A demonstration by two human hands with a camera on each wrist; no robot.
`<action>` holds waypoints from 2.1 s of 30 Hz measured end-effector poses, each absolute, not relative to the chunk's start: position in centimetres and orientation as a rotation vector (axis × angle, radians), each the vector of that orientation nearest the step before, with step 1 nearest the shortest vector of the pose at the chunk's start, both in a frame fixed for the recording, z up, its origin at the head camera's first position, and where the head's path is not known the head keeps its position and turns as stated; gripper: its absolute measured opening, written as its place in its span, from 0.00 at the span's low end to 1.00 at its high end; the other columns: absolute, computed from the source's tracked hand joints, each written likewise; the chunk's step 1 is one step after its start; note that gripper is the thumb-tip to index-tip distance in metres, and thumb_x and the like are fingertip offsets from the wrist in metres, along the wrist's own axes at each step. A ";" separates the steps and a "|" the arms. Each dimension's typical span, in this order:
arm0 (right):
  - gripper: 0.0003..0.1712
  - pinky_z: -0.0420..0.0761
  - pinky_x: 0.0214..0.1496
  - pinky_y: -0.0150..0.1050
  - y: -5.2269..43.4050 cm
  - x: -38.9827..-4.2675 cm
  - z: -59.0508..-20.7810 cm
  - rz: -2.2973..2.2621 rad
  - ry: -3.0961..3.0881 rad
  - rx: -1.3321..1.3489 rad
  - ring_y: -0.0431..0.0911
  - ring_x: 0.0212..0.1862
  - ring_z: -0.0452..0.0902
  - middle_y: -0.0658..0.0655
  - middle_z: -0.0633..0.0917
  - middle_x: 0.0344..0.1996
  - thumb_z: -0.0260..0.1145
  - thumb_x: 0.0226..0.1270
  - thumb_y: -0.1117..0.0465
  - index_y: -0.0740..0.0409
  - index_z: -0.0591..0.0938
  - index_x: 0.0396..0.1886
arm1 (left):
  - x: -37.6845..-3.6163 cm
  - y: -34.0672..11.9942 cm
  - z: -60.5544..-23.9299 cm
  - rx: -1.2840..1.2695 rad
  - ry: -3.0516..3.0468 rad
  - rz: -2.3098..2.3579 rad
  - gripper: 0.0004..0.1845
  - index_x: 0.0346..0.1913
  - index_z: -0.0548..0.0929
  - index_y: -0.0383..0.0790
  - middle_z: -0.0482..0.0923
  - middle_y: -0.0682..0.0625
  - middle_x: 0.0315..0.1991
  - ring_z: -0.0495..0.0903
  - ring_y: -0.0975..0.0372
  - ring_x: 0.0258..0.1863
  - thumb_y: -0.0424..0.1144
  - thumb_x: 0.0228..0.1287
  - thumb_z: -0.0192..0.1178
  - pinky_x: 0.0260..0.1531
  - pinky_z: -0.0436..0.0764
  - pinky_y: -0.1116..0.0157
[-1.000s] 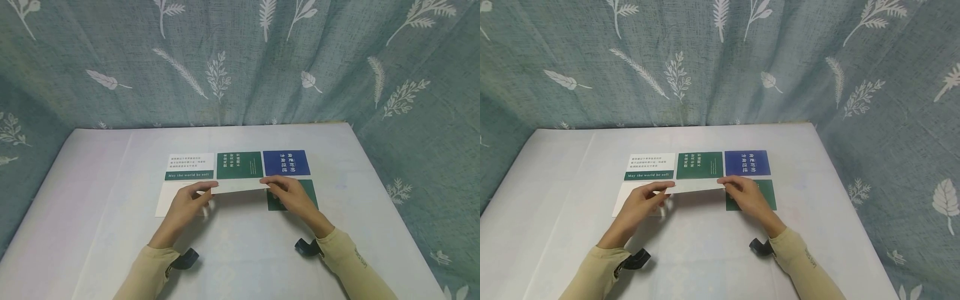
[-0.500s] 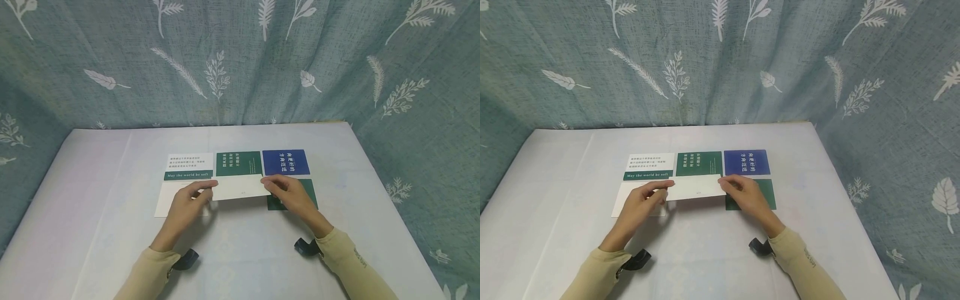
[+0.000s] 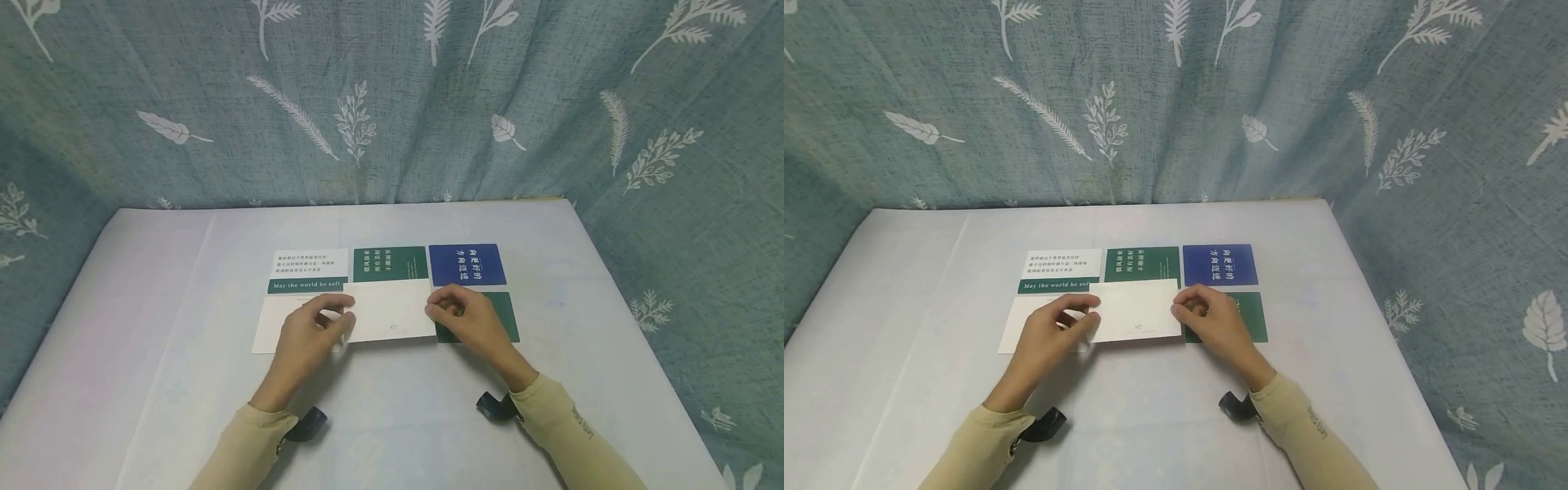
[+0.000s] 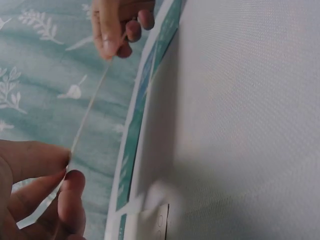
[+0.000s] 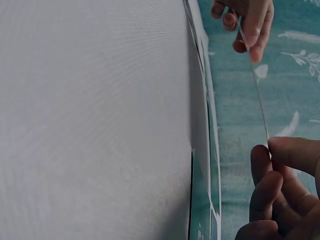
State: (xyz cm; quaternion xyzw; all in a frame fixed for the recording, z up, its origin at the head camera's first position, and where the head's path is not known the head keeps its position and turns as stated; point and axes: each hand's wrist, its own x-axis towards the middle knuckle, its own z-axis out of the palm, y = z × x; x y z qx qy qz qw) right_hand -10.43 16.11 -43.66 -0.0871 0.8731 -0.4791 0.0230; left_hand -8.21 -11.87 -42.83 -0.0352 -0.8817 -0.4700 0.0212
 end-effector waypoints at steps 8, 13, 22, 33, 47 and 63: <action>0.18 0.71 0.31 0.35 16.0 -10.4 -43.6 -1.541 2.705 -0.239 0.43 0.29 0.73 0.43 0.85 0.28 0.68 0.57 0.50 0.46 0.76 0.46 | -8.3 -11.8 -42.8 -0.012 -2.712 -1.406 0.08 0.38 0.80 0.53 0.80 0.60 0.32 0.77 0.63 0.23 0.44 0.55 0.65 0.22 0.75 0.65; 0.19 0.71 0.30 0.35 16.1 -10.3 -43.7 -1.561 2.718 -0.229 0.42 0.29 0.73 0.42 0.85 0.29 0.69 0.57 0.50 0.44 0.77 0.48 | -8.5 -11.9 -42.6 0.070 -2.705 -1.462 0.11 0.40 0.80 0.52 0.82 0.58 0.31 0.76 0.61 0.23 0.45 0.55 0.66 0.24 0.73 0.65; 0.16 0.69 0.29 0.34 16.1 -10.3 -43.9 -1.560 2.727 -0.225 0.42 0.29 0.72 0.42 0.84 0.31 0.68 0.58 0.49 0.41 0.78 0.46 | -8.7 -12.0 -42.5 0.098 -2.708 -1.435 0.12 0.42 0.82 0.53 0.83 0.57 0.32 0.75 0.61 0.24 0.46 0.55 0.66 0.25 0.72 0.65; 0.15 0.68 0.25 0.33 16.0 -10.6 -43.5 -1.509 2.787 -0.226 0.42 0.28 0.71 0.43 0.82 0.33 0.67 0.59 0.51 0.42 0.80 0.47 | -8.9 -11.8 -42.4 0.058 -2.675 -1.341 0.13 0.45 0.83 0.55 0.82 0.60 0.33 0.75 0.64 0.22 0.48 0.56 0.65 0.21 0.71 0.67; 0.19 0.65 0.19 0.33 15.8 -10.5 -43.1 -1.305 2.864 -0.273 0.41 0.22 0.68 0.41 0.81 0.32 0.68 0.58 0.53 0.48 0.80 0.50 | -8.8 -11.3 -42.4 0.054 -2.805 -1.064 0.18 0.50 0.81 0.55 0.80 0.64 0.32 0.76 0.68 0.22 0.48 0.55 0.64 0.15 0.69 0.66; 0.17 0.66 0.20 0.34 15.3 -10.3 -43.0 -0.898 2.968 -0.238 0.37 0.21 0.68 0.39 0.80 0.26 0.67 0.53 0.52 0.49 0.84 0.44 | -8.8 -10.9 -42.8 -0.031 -2.940 -0.869 0.17 0.46 0.84 0.49 0.80 0.61 0.28 0.72 0.66 0.19 0.45 0.52 0.62 0.14 0.66 0.66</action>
